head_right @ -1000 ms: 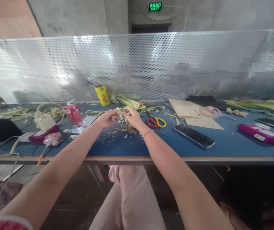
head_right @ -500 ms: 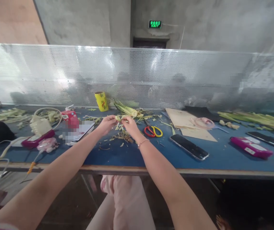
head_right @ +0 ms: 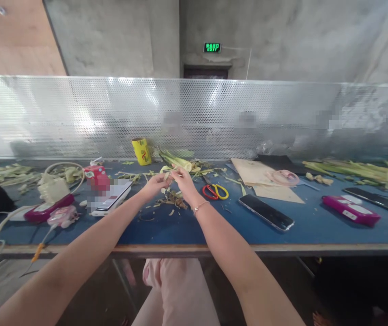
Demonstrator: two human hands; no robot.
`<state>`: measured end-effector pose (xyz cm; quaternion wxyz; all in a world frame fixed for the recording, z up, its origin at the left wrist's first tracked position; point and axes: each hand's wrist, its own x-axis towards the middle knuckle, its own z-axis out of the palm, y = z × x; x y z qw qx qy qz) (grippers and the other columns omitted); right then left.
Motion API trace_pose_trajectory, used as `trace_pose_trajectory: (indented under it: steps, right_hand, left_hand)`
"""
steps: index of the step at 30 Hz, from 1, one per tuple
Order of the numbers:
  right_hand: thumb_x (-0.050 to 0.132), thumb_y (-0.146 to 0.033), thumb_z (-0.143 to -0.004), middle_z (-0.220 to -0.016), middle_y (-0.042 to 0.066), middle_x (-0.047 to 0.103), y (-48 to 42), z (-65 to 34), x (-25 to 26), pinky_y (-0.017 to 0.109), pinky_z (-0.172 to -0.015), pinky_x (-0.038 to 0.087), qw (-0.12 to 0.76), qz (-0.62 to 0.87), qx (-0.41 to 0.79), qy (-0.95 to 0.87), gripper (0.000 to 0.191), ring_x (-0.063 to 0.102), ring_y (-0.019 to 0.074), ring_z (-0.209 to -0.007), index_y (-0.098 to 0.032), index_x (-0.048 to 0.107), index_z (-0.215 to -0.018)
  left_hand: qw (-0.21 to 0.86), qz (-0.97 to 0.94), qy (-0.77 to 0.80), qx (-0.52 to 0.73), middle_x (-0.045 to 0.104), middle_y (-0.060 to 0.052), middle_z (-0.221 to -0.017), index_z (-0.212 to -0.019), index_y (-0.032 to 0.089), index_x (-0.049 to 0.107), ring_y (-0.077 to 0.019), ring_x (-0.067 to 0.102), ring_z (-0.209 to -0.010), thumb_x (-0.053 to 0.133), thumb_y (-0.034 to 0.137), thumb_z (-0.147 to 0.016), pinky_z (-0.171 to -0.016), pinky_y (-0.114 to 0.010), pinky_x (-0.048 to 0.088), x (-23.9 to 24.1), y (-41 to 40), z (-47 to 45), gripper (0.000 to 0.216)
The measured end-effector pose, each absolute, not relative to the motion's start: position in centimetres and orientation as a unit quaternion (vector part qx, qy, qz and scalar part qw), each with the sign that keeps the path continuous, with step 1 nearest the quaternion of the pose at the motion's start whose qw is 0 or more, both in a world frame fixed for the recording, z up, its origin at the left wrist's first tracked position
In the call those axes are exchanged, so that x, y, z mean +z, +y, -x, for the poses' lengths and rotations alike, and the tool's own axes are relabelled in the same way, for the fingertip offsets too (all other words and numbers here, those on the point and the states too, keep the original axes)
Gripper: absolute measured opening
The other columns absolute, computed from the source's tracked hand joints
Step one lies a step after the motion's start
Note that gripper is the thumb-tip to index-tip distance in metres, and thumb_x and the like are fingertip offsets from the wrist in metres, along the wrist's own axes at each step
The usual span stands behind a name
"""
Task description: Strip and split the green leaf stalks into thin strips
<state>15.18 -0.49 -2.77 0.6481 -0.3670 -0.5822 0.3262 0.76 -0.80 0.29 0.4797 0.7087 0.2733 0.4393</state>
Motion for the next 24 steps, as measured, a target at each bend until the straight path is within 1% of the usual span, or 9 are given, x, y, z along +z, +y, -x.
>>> trace_pose_trajectory:
  steps: [2,6,11,13,15,17,18,19,24]
  right_hand:
    - [0.058,-0.052,-0.073,-0.095,0.005,0.065,-0.6,-15.5,-2.8,0.026,-0.065,0.045,0.667,0.362,0.373,-0.533,0.044,0.059,0.0155,-0.082,-0.019,0.063,-0.102]
    - [0.064,-0.048,-0.066,-0.085,0.002,0.064,-1.0,-16.8,-2.4,0.027,-0.064,0.045,0.695,0.346,0.418,-0.471,0.038,0.059,0.0146,-0.075,-0.021,0.062,-0.092]
    - [0.072,-0.031,-0.056,-0.075,-0.001,0.063,-1.5,-17.5,-1.9,0.027,-0.065,0.048,0.734,0.283,0.482,-0.385,0.026,0.06,0.0131,-0.067,-0.022,0.059,-0.077]
    - [0.071,-0.026,-0.056,-0.074,-0.002,0.064,-1.7,-17.4,-1.7,0.028,-0.068,0.05,0.742,0.258,0.496,-0.37,0.023,0.061,0.0134,-0.068,-0.022,0.058,-0.073]
    - [0.071,-0.024,-0.056,-0.074,-0.003,0.064,-1.8,-17.2,-1.7,0.029,-0.071,0.052,0.741,0.243,0.5,-0.377,0.02,0.063,0.0134,-0.069,-0.022,0.057,-0.071]
    - [0.073,-0.024,-0.057,-0.074,-0.002,0.065,-2.1,-17.1,-1.6,0.028,-0.074,0.052,0.731,0.24,0.501,-0.397,0.019,0.063,0.0129,-0.071,-0.021,0.059,-0.07]
    - [0.074,-0.024,-0.057,-0.075,-0.002,0.066,-2.3,-17.0,-1.5,0.028,-0.076,0.052,0.724,0.241,0.499,-0.41,0.018,0.063,0.0125,-0.072,-0.02,0.06,-0.069]
    - [0.074,-0.024,-0.058,-0.077,-0.001,0.066,-2.4,-16.9,-1.5,0.027,-0.077,0.052,0.719,0.244,0.495,-0.423,0.017,0.063,0.012,-0.073,-0.02,0.062,-0.069]
    - [0.078,-0.028,-0.057,-0.08,0.0,0.066,-3.0,-16.4,-1.2,0.028,-0.081,0.051,0.703,0.253,0.484,-0.456,0.017,0.06,0.0108,-0.073,-0.019,0.065,-0.065]
  left_hand:
    - [0.414,-0.765,0.262,0.418,0.059,0.001,-0.062,-0.062,0.016,0.069,-0.0109,0.051,-0.064,0.07,0.012,-0.06,-0.065,-0.021,0.039,0.3,-1.2,-0.5,0.004]
    - [0.35,-0.832,0.225,0.367,0.066,-0.005,-0.074,-0.05,0.018,0.07,-0.015,0.058,-0.077,0.064,0.008,-0.063,-0.078,-0.023,0.041,1.1,-2.1,-0.1,0.017]
    - [0.355,-0.826,0.195,0.394,0.07,-0.01,-0.083,-0.047,0.019,0.069,-0.0206,0.06,-0.085,0.055,0.021,-0.072,-0.089,-0.029,0.041,1.3,-1.7,0.5,0.029]
    - [0.344,-0.827,0.167,0.412,0.071,-0.011,-0.088,-0.044,0.019,0.065,-0.0222,0.06,-0.09,0.047,0.026,-0.077,-0.092,-0.032,0.04,1.1,-1.2,0.8,0.039]
    - [0.342,-0.827,0.167,0.413,0.071,-0.01,-0.088,-0.044,0.018,0.063,-0.0223,0.061,-0.091,0.043,0.028,-0.079,-0.092,-0.035,0.041,0.8,-0.8,0.8,0.042]
    - [0.331,-0.82,0.215,0.415,0.071,-0.009,-0.086,-0.054,0.017,0.067,-0.0211,0.061,-0.088,0.049,0.029,-0.076,-0.089,-0.035,0.044,0.5,-0.6,0.5,0.031]
    - [0.314,-0.815,0.251,0.417,0.07,-0.008,-0.084,-0.066,0.016,0.07,-0.0204,0.062,-0.086,0.056,0.029,-0.073,-0.087,-0.035,0.045,0.4,-0.6,0.2,0.021]
    - [0.301,-0.808,0.281,0.422,0.069,-0.007,-0.084,-0.076,0.014,0.071,-0.0194,0.062,-0.084,0.06,0.027,-0.07,-0.086,-0.035,0.046,0.2,-0.6,-0.1,0.018]
    - [0.252,-0.775,0.342,0.468,0.064,-0.011,-0.11,-0.114,0.015,0.06,-0.0161,0.06,-0.09,0.068,0.028,-0.068,-0.077,-0.03,0.05,-0.4,-0.6,-1.0,0.048]
